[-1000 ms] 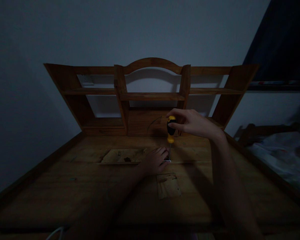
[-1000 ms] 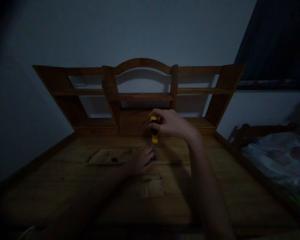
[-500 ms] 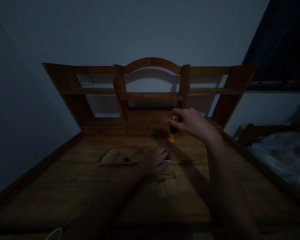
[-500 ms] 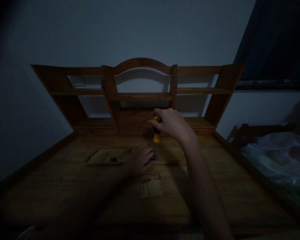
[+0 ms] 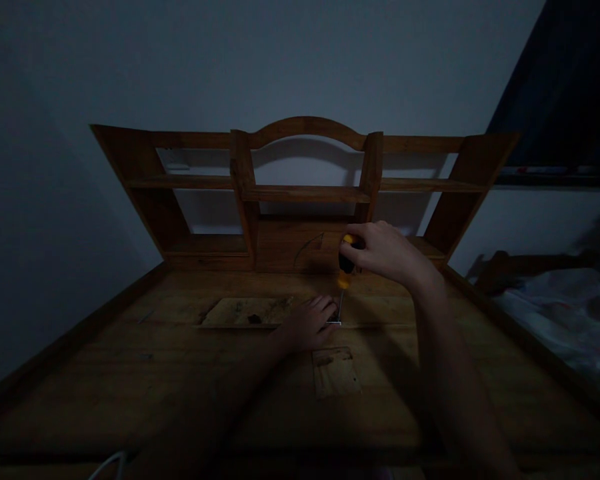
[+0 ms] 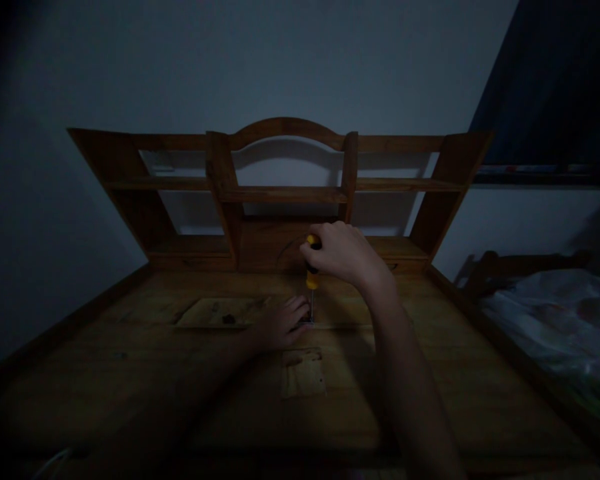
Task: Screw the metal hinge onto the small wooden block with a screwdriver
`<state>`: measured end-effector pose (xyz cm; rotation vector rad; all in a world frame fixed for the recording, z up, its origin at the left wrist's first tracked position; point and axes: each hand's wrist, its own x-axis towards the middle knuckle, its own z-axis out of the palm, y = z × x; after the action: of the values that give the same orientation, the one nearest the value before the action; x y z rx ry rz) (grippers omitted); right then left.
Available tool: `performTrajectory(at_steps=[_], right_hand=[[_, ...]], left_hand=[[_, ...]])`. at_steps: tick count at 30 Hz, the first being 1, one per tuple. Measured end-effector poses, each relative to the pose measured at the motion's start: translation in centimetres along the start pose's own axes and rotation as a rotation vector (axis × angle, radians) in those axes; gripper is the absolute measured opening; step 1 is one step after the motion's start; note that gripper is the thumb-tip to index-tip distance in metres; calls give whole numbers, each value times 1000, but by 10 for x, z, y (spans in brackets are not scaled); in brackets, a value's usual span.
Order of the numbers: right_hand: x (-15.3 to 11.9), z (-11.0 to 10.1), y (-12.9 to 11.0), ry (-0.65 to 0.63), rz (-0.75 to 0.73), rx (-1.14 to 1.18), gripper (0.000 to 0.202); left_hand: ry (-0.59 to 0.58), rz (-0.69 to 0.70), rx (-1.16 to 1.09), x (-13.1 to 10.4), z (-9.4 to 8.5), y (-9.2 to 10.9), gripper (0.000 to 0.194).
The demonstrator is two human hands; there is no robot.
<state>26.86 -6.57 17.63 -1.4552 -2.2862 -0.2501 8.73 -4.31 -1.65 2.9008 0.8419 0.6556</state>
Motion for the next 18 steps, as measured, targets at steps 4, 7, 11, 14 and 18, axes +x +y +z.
performTrajectory(at_steps=[4,7,11,14,18], right_hand=[[1,2,0,45,-16,-53,40],[1,3,0,79,-13,-100,48],[1,5,3,95,52,-144,57],[2,6,5,106,103,-159,60],[3,7,5,121,10,-89,44]], left_hand=[[12,-13,2,0,2,-1,23],[17,-8,-8,-1,2,0,22],[13,-11,-14,-1,0,1,23],[10,-10,-20,-1,-1,1,23],[10,-19,-18,-1,0,0,24]])
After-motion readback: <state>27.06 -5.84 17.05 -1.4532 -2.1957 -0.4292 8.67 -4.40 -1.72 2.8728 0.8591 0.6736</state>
